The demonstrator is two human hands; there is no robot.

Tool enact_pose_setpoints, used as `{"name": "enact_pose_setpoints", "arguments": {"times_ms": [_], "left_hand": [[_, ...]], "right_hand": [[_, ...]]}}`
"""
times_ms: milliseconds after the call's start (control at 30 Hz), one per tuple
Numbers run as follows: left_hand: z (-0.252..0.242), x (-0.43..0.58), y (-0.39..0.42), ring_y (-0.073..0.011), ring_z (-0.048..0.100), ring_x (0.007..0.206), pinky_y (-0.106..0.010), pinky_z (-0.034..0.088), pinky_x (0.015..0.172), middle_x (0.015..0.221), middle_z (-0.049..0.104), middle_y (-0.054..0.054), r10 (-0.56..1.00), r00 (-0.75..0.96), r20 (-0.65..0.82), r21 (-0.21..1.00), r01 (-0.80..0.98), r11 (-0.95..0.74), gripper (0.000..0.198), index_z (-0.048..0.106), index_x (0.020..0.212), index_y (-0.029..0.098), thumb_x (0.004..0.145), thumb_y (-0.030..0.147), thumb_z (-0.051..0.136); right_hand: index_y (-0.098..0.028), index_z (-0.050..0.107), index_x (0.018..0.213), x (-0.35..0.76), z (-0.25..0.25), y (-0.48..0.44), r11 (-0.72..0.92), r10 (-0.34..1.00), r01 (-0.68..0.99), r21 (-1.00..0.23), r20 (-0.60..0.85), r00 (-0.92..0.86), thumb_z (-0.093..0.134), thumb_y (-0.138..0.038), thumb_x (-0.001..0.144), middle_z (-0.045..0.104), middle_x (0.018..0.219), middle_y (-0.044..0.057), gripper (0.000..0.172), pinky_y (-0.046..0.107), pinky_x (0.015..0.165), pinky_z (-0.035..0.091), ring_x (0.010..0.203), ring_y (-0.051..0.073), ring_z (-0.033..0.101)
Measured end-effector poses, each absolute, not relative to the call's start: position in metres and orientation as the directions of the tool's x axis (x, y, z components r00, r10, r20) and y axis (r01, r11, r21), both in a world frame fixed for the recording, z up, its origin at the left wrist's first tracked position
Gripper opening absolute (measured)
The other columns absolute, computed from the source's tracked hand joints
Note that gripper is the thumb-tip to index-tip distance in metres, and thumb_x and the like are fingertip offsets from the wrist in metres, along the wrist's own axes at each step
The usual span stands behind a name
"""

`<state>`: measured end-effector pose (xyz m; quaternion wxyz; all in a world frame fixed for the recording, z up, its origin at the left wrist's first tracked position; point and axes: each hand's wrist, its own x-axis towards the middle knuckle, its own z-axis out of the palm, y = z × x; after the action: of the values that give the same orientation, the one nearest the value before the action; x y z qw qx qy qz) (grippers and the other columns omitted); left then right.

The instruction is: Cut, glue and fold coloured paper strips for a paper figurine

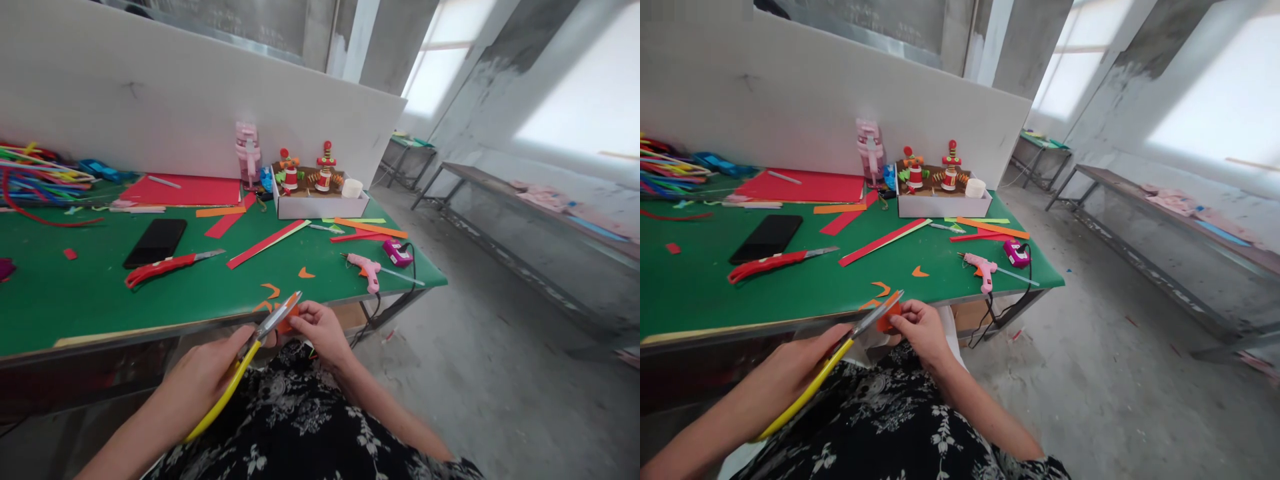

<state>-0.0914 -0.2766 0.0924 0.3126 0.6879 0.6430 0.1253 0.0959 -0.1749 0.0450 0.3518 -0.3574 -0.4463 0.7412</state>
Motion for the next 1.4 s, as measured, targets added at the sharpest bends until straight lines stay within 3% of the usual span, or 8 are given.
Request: {"name": "enact_pose_setpoints", "arguments": {"times_ms": [400,567,800,933,1033,1100,1233,1400], "left_hand": [[0.068,-0.101,-0.279,-0.0136,0.054,0.046,-0.023,0.043,0.048,0.062,0.058,0.005,0.987,-0.15,-0.057,0.816,0.562,0.133,0.044,0.055,0.116,0.022,0.088,0.054,0.048],[0.06,-0.093,-0.266,-0.0214,0.071,0.07,-0.025,0.05,0.052,0.08,0.07,-0.004,0.928,-0.371,-0.046,0.963,0.229,0.14,0.061,0.051,0.122,0.019,0.079,0.061,0.058],[0.076,-0.085,-0.26,-0.0139,0.06,0.056,-0.023,0.042,0.044,0.076,0.062,0.003,0.967,-0.224,-0.122,0.978,0.14,0.156,0.058,0.054,0.119,0.018,0.072,0.047,0.071],[0.068,-0.083,-0.266,-0.0131,0.06,0.056,-0.023,0.043,0.046,0.077,0.059,0.004,0.928,-0.353,-0.12,0.991,0.009,0.132,0.06,0.052,0.121,0.02,0.07,0.043,0.072],[0.061,-0.088,-0.27,-0.0134,0.061,0.056,-0.023,0.045,0.045,0.079,0.059,0.004,0.883,-0.457,-0.109,0.994,-0.071,0.086,0.065,0.05,0.123,0.02,0.068,0.044,0.074],[0.061,-0.09,-0.27,-0.013,0.061,0.056,-0.024,0.047,0.047,0.078,0.06,0.004,0.878,-0.468,-0.1,0.994,-0.082,0.069,0.066,0.051,0.123,0.019,0.066,0.043,0.076],[0.066,-0.079,-0.263,-0.0117,0.061,0.056,-0.022,0.048,0.048,0.08,0.059,0.004,0.865,-0.498,-0.053,0.995,-0.099,0.004,0.062,0.053,0.121,0.021,0.068,0.04,0.076],[0.067,-0.06,-0.257,-0.0136,0.064,0.059,-0.023,0.049,0.048,0.081,0.059,0.004,0.855,-0.518,0.01,0.994,-0.088,-0.065,0.059,0.052,0.124,0.022,0.073,0.043,0.074]], "right_hand": [[-0.018,0.061,0.072,0.092,0.047,-0.174,-0.462,0.825,-0.232,-0.856,-0.318,-0.468,0.091,-0.047,0.049,0.07,0.058,-0.002,0.047,0.022,0.059,0.052,0.051,0.011,0.064],[-0.019,0.06,0.072,0.089,0.047,-0.175,-0.484,0.765,-0.175,-0.857,-0.318,-0.561,0.089,-0.043,0.052,0.07,0.061,-0.002,0.043,0.022,0.057,0.05,0.051,0.01,0.062],[-0.019,0.063,0.074,0.082,0.041,-0.18,-0.381,0.695,-0.038,-0.924,-0.259,-0.671,0.078,-0.034,0.065,0.067,0.063,-0.003,0.023,0.025,0.061,0.05,0.056,0.012,0.061],[-0.022,0.064,0.084,0.092,0.045,-0.173,-0.017,0.844,0.065,-0.998,-0.049,-0.534,0.057,-0.023,0.078,0.07,0.078,0.002,0.009,0.037,0.078,0.053,0.076,0.019,0.065],[-0.021,0.064,0.075,0.107,0.058,-0.165,0.439,0.835,0.304,-0.845,0.26,-0.485,0.056,-0.011,0.073,0.071,0.104,0.009,0.014,0.049,0.104,0.039,0.111,0.027,0.058],[-0.021,0.065,0.079,0.11,0.067,-0.164,0.526,0.795,0.356,-0.772,0.298,-0.528,0.058,-0.011,0.075,0.069,0.11,0.01,0.013,0.051,0.107,0.035,0.116,0.029,0.054],[-0.022,0.063,0.094,0.088,0.067,-0.179,0.141,0.794,0.102,-0.985,0.051,-0.605,0.064,-0.036,0.083,0.068,0.094,0.005,0.018,0.037,0.084,0.05,0.088,0.021,0.063],[-0.022,0.059,0.084,0.061,0.058,-0.188,-0.29,0.804,-0.196,-0.937,-0.127,-0.581,0.077,-0.05,0.071,0.066,0.077,-0.002,0.036,0.027,0.069,0.05,0.069,0.014,0.06]]}}
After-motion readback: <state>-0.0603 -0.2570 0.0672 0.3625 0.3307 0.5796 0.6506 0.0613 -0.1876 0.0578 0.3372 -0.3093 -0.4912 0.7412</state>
